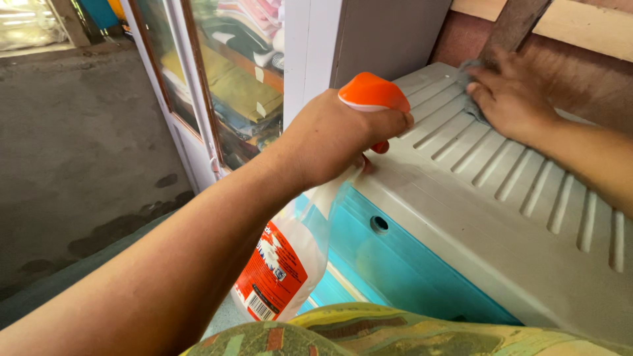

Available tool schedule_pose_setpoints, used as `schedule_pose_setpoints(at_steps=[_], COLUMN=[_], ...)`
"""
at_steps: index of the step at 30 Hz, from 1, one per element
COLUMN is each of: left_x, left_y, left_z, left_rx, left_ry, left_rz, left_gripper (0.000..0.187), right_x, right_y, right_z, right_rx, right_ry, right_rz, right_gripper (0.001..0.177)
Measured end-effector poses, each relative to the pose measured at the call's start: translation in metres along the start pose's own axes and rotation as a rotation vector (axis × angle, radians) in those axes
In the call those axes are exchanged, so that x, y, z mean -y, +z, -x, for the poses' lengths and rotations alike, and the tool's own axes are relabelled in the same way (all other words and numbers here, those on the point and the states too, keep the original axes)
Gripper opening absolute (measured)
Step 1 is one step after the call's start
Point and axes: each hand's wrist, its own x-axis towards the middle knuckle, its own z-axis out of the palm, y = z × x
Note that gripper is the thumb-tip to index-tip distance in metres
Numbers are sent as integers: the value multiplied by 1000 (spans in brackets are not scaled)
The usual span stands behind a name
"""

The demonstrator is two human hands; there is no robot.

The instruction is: The person moves a stack of folded clothes from a plastic storage unit to a nearby bed. They then pick up a spray bottle and a cloth, spray the top of the storage unit, and wipe it clean with the cloth.

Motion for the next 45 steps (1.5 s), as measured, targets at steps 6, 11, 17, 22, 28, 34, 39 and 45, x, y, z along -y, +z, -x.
schedule_pose_setpoints(at_steps=[6, 11, 17, 22, 28, 34, 39, 45], left_x=[7, 9, 3, -2, 15, 27, 20, 16], left_y=[-2, 3, 17, 19, 25, 24, 26, 22], left_z=[-30, -43, -47, -45, -36, -34, -29, -23], left_rx=[19, -16, -77, -67, -100, -122, -87, -173], left_ry=[301, 276, 293, 215, 388, 646, 83, 416], left_rz=[-568, -380, -369, -289, -389, -599, 109, -267], left_gripper=[29, 24, 23, 23, 22, 29, 23, 29], right_x=[7, -7, -39, -70, -61, 37, 84, 43], right_y=[-9, -3, 8, 16, 14, -3, -26, -16], right_z=[14, 6, -11, -31, -32, 8, 50, 18], right_rx=[-50, -47, -31, -49, -8, 158, 300, 336], right_ry=[-45, -23, -2, 40, -20, -241, -306, -67], right_rz=[-38, -129, -180, -167, -212, -210, -375, -123], right_gripper=[45, 46, 48, 48, 49, 51, 56, 70])
